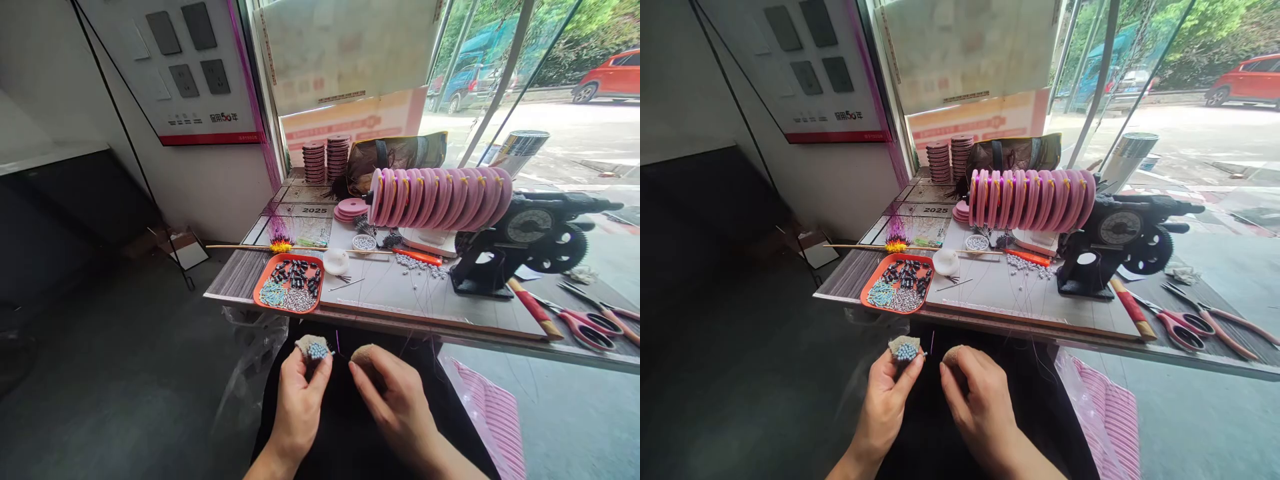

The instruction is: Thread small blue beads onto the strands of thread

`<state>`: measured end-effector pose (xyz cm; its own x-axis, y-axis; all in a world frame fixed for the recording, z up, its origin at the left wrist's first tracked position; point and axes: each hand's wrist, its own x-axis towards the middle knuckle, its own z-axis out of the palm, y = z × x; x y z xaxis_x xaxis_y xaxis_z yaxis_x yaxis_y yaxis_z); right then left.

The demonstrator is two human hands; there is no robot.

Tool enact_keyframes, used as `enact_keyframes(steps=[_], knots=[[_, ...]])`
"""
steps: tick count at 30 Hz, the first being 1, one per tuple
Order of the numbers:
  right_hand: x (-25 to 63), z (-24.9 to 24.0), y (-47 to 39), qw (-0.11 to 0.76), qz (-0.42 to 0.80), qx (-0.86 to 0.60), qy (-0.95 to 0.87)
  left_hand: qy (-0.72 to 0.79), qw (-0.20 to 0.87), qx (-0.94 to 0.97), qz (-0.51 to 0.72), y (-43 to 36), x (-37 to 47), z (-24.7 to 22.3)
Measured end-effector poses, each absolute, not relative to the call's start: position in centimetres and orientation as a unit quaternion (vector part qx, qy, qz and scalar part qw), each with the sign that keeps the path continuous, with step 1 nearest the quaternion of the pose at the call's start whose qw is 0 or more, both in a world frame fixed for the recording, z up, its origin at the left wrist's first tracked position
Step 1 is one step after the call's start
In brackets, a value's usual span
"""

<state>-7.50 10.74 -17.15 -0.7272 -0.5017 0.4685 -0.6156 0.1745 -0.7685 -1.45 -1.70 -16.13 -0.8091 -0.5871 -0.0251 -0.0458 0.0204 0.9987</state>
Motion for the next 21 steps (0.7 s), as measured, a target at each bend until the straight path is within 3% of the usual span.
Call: enact_keyframes(steps=[10, 16, 21], knots=[[-7.7, -17.1, 10.8, 0.054, 0.521, 0.363, -0.771, -0.674, 0.212, 0.23, -0.67, -1.4, -1.4, -15.4], [-8.0, -16.6, 10.6, 0.128, 0.434, 0.423, -0.785, -0.653, 0.162, 0.206, -0.71, -1.5, -1.1, -16.0], [-7.9, -15.9, 10.2, 0.19, 0.324, 0.478, -0.794, -0.473, 0.117, 0.235, -0.841, -1.4, -1.1, -15.0]])
